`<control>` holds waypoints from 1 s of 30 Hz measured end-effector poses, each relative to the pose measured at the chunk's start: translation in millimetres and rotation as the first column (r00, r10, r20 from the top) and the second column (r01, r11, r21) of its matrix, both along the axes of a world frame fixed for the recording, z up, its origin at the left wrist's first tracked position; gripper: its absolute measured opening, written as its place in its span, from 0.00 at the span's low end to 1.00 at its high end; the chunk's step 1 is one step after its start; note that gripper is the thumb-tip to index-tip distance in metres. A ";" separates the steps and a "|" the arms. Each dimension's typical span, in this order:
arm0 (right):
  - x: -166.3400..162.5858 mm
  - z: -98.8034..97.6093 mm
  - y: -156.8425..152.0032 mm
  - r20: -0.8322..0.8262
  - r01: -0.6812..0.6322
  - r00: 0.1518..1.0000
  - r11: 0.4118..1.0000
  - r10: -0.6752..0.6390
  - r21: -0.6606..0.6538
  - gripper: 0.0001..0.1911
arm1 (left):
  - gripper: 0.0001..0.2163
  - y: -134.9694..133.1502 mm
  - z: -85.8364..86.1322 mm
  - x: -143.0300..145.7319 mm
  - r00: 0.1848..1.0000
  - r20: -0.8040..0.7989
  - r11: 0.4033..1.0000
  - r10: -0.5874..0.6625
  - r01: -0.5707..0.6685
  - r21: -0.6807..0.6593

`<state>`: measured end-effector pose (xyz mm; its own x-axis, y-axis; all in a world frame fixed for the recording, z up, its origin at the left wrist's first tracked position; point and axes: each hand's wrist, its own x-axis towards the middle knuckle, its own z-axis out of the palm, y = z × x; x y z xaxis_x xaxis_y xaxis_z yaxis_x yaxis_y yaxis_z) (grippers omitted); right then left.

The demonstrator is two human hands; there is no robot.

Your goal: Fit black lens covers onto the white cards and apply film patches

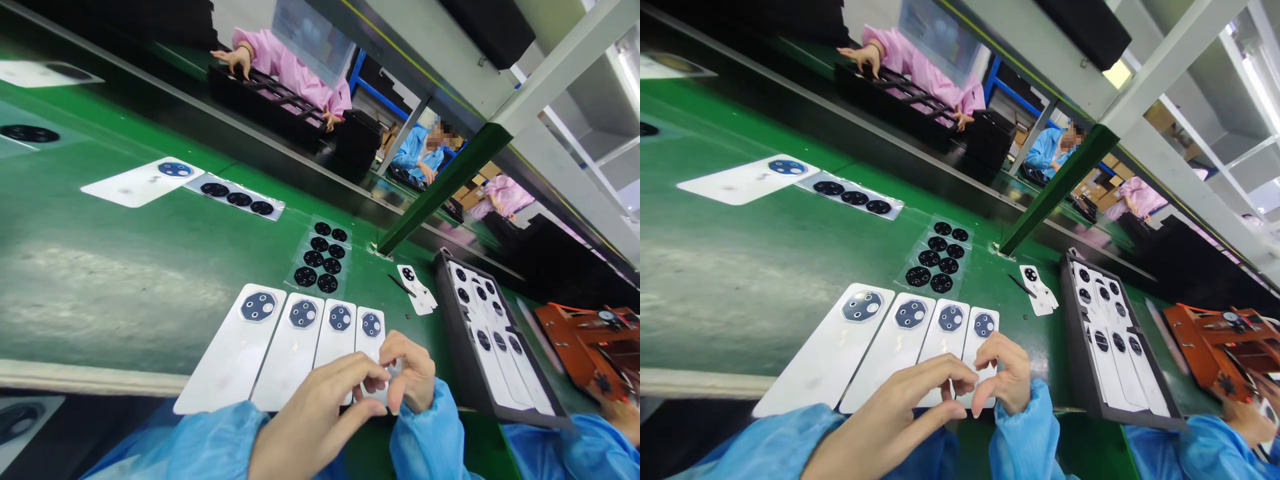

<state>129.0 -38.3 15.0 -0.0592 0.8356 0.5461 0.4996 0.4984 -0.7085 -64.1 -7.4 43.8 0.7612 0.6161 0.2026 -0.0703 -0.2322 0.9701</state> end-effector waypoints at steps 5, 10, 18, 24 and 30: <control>-1.2 -0.9 0.9 0.014 -0.023 1.000 1.000 0.022 0.010 0.25 | 0.03 2.3 1.2 7.9 1.000 -0.001 0.957 -0.023 0.021 -0.288; -3.1 1.1 0.6 0.032 -0.043 0.999 0.999 0.043 0.009 0.24 | 0.05 2.5 -1.3 13.6 0.999 0.037 0.863 -0.013 0.030 -0.504; -11.3 0.0 4.0 -0.017 -0.045 0.999 0.995 0.044 -0.085 0.31 | 0.05 3.5 -2.3 13.2 0.997 0.040 0.857 -0.061 0.073 -0.510; -11.2 -6.8 5.3 -0.067 -0.060 0.996 0.992 0.053 -0.111 0.32 | 0.05 3.3 1.3 12.2 0.997 0.050 0.884 -0.062 0.079 -0.462; -9.5 -5.9 4.5 -0.056 -0.057 0.997 0.992 0.051 -0.110 0.30 | 0.03 0.1 2.7 11.6 0.998 0.021 0.912 -0.057 0.061 -0.405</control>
<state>119.4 -33.8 9.2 -0.0794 0.8880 0.4529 0.4346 0.4397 -0.7860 -52.5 -7.3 46.5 0.7981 0.6006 -0.0483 -0.0804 0.1857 0.9793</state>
